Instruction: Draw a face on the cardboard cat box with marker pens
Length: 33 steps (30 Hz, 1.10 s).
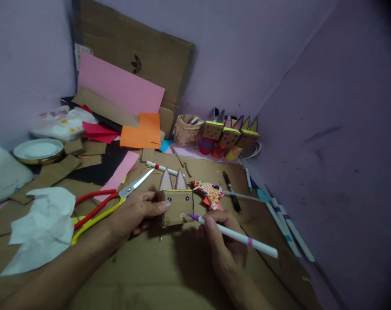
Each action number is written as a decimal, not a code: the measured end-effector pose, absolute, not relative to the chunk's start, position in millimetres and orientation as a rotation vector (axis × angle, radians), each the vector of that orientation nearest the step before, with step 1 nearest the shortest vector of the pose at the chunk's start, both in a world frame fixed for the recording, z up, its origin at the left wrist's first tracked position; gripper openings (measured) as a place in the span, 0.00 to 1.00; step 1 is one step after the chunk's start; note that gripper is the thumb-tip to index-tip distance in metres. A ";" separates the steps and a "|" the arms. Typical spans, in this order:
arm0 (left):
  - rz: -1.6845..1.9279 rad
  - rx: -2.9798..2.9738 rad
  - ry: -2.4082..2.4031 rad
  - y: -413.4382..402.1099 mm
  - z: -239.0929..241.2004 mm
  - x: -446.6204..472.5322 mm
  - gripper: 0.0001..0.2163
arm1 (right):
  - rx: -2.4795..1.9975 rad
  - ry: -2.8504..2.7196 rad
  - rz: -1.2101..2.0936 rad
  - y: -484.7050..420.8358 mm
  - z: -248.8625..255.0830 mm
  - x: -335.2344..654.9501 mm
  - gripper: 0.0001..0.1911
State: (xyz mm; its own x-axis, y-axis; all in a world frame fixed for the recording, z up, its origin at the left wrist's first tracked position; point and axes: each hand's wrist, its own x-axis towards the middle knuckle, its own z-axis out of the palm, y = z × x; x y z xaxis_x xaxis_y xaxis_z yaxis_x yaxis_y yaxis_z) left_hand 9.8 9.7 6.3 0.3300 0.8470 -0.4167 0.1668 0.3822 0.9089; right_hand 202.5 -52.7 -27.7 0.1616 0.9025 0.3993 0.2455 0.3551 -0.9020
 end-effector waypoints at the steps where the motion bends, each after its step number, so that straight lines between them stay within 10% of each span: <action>1: 0.592 1.112 1.169 10.0 5.9 9.6 0.19 | -1.121 -1.316 0.683 -51.0 -28.4 203.2 0.09; 33: 0.623 1.138 1.114 6.1 11.5 10.9 0.25 | -1.122 -1.298 0.616 -39.4 -44.1 194.4 0.07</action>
